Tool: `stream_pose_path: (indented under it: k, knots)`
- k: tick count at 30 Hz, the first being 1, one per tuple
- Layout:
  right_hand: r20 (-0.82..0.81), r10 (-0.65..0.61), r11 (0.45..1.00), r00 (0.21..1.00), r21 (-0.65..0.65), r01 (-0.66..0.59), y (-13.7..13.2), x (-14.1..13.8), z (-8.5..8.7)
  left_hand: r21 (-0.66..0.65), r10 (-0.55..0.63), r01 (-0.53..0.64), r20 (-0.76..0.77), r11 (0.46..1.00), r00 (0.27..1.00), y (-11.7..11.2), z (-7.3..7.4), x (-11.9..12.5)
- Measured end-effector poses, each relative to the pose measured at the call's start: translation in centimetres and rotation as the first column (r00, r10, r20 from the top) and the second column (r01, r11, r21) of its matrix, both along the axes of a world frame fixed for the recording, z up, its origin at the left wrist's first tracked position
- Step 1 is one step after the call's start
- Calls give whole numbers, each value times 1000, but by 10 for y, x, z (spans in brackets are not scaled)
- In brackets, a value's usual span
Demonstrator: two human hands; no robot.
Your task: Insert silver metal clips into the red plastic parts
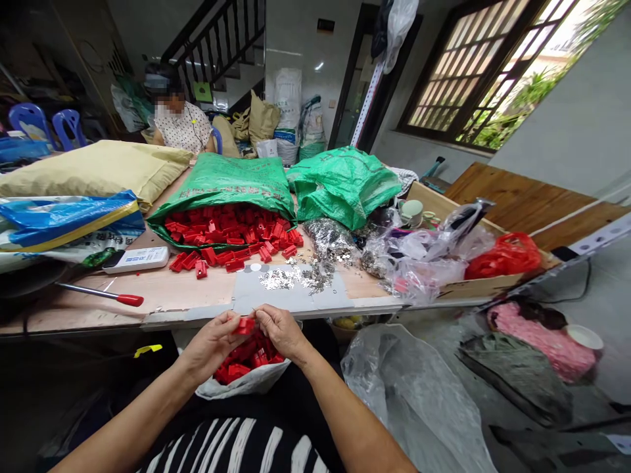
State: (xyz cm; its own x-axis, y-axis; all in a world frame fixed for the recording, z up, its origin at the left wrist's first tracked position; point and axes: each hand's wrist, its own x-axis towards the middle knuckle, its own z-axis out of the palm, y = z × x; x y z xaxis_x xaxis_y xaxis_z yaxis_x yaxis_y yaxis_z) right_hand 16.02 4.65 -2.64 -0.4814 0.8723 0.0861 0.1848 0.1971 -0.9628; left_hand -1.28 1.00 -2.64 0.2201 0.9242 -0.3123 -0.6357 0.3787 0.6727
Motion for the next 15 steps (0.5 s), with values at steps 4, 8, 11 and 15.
stream_pose_path:
  k: [4, 8, 11, 15]
  knots:
    - [136, -100, 994, 986, 61, 92, 6, 13, -4, 176, 22, 41, -342, 984, 939, 2, -7, -12]
    - [256, -278, 955, 926, 175, 238, 18, 32, -2, 207, 51, 47, -448, 977, 893, 7, -8, -19]
    - [389, -475, 872, 789, 329, 363, 31, 44, 3, 249, 94, 39, -501, 968, 860, 13, -4, -22]
    - [577, -603, 793, 552, 508, 335, 50, 49, 9, 427, 307, 57, -731, 903, 609, 30, -1, -33]
